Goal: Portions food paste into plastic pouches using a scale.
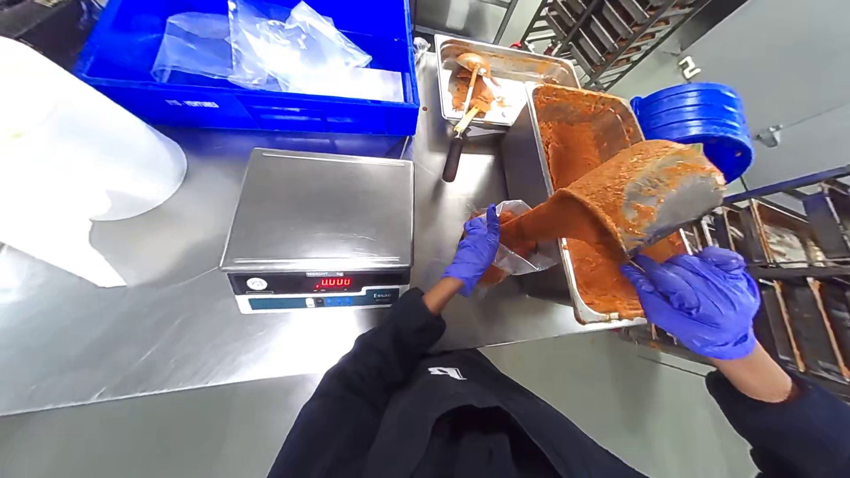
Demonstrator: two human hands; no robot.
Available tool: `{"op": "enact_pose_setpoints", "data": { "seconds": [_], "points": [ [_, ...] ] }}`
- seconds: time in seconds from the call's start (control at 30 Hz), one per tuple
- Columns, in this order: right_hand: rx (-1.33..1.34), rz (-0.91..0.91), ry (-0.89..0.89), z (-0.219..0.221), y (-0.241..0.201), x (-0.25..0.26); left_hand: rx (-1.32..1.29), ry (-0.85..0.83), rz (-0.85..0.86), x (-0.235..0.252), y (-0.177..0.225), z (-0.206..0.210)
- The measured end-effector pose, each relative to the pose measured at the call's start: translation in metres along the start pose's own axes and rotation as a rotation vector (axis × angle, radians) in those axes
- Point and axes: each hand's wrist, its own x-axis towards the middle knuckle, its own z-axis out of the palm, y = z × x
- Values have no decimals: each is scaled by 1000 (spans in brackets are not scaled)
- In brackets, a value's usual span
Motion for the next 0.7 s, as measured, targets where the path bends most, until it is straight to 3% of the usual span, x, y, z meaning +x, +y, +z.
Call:
{"op": "enact_pose_setpoints", "data": {
  "seconds": [0.13, 0.3, 0.47, 0.63, 0.7],
  "points": [
    [-46, -14, 49, -15, -6, 1, -124, 34, 0, 0, -2, 0],
    [27, -4, 66, 3, -11, -7, -238, 47, -22, 1, -4, 1],
    [459, 448, 26, 25, -8, -12, -256, 50, -7, 2, -6, 2],
    [743, 977, 136, 30, 0, -15, -216, 42, -20, 5, -4, 3],
    [868, 1102, 223, 28, 3, -14, -172, 30, -25, 5, -3, 3]
  ]
}}
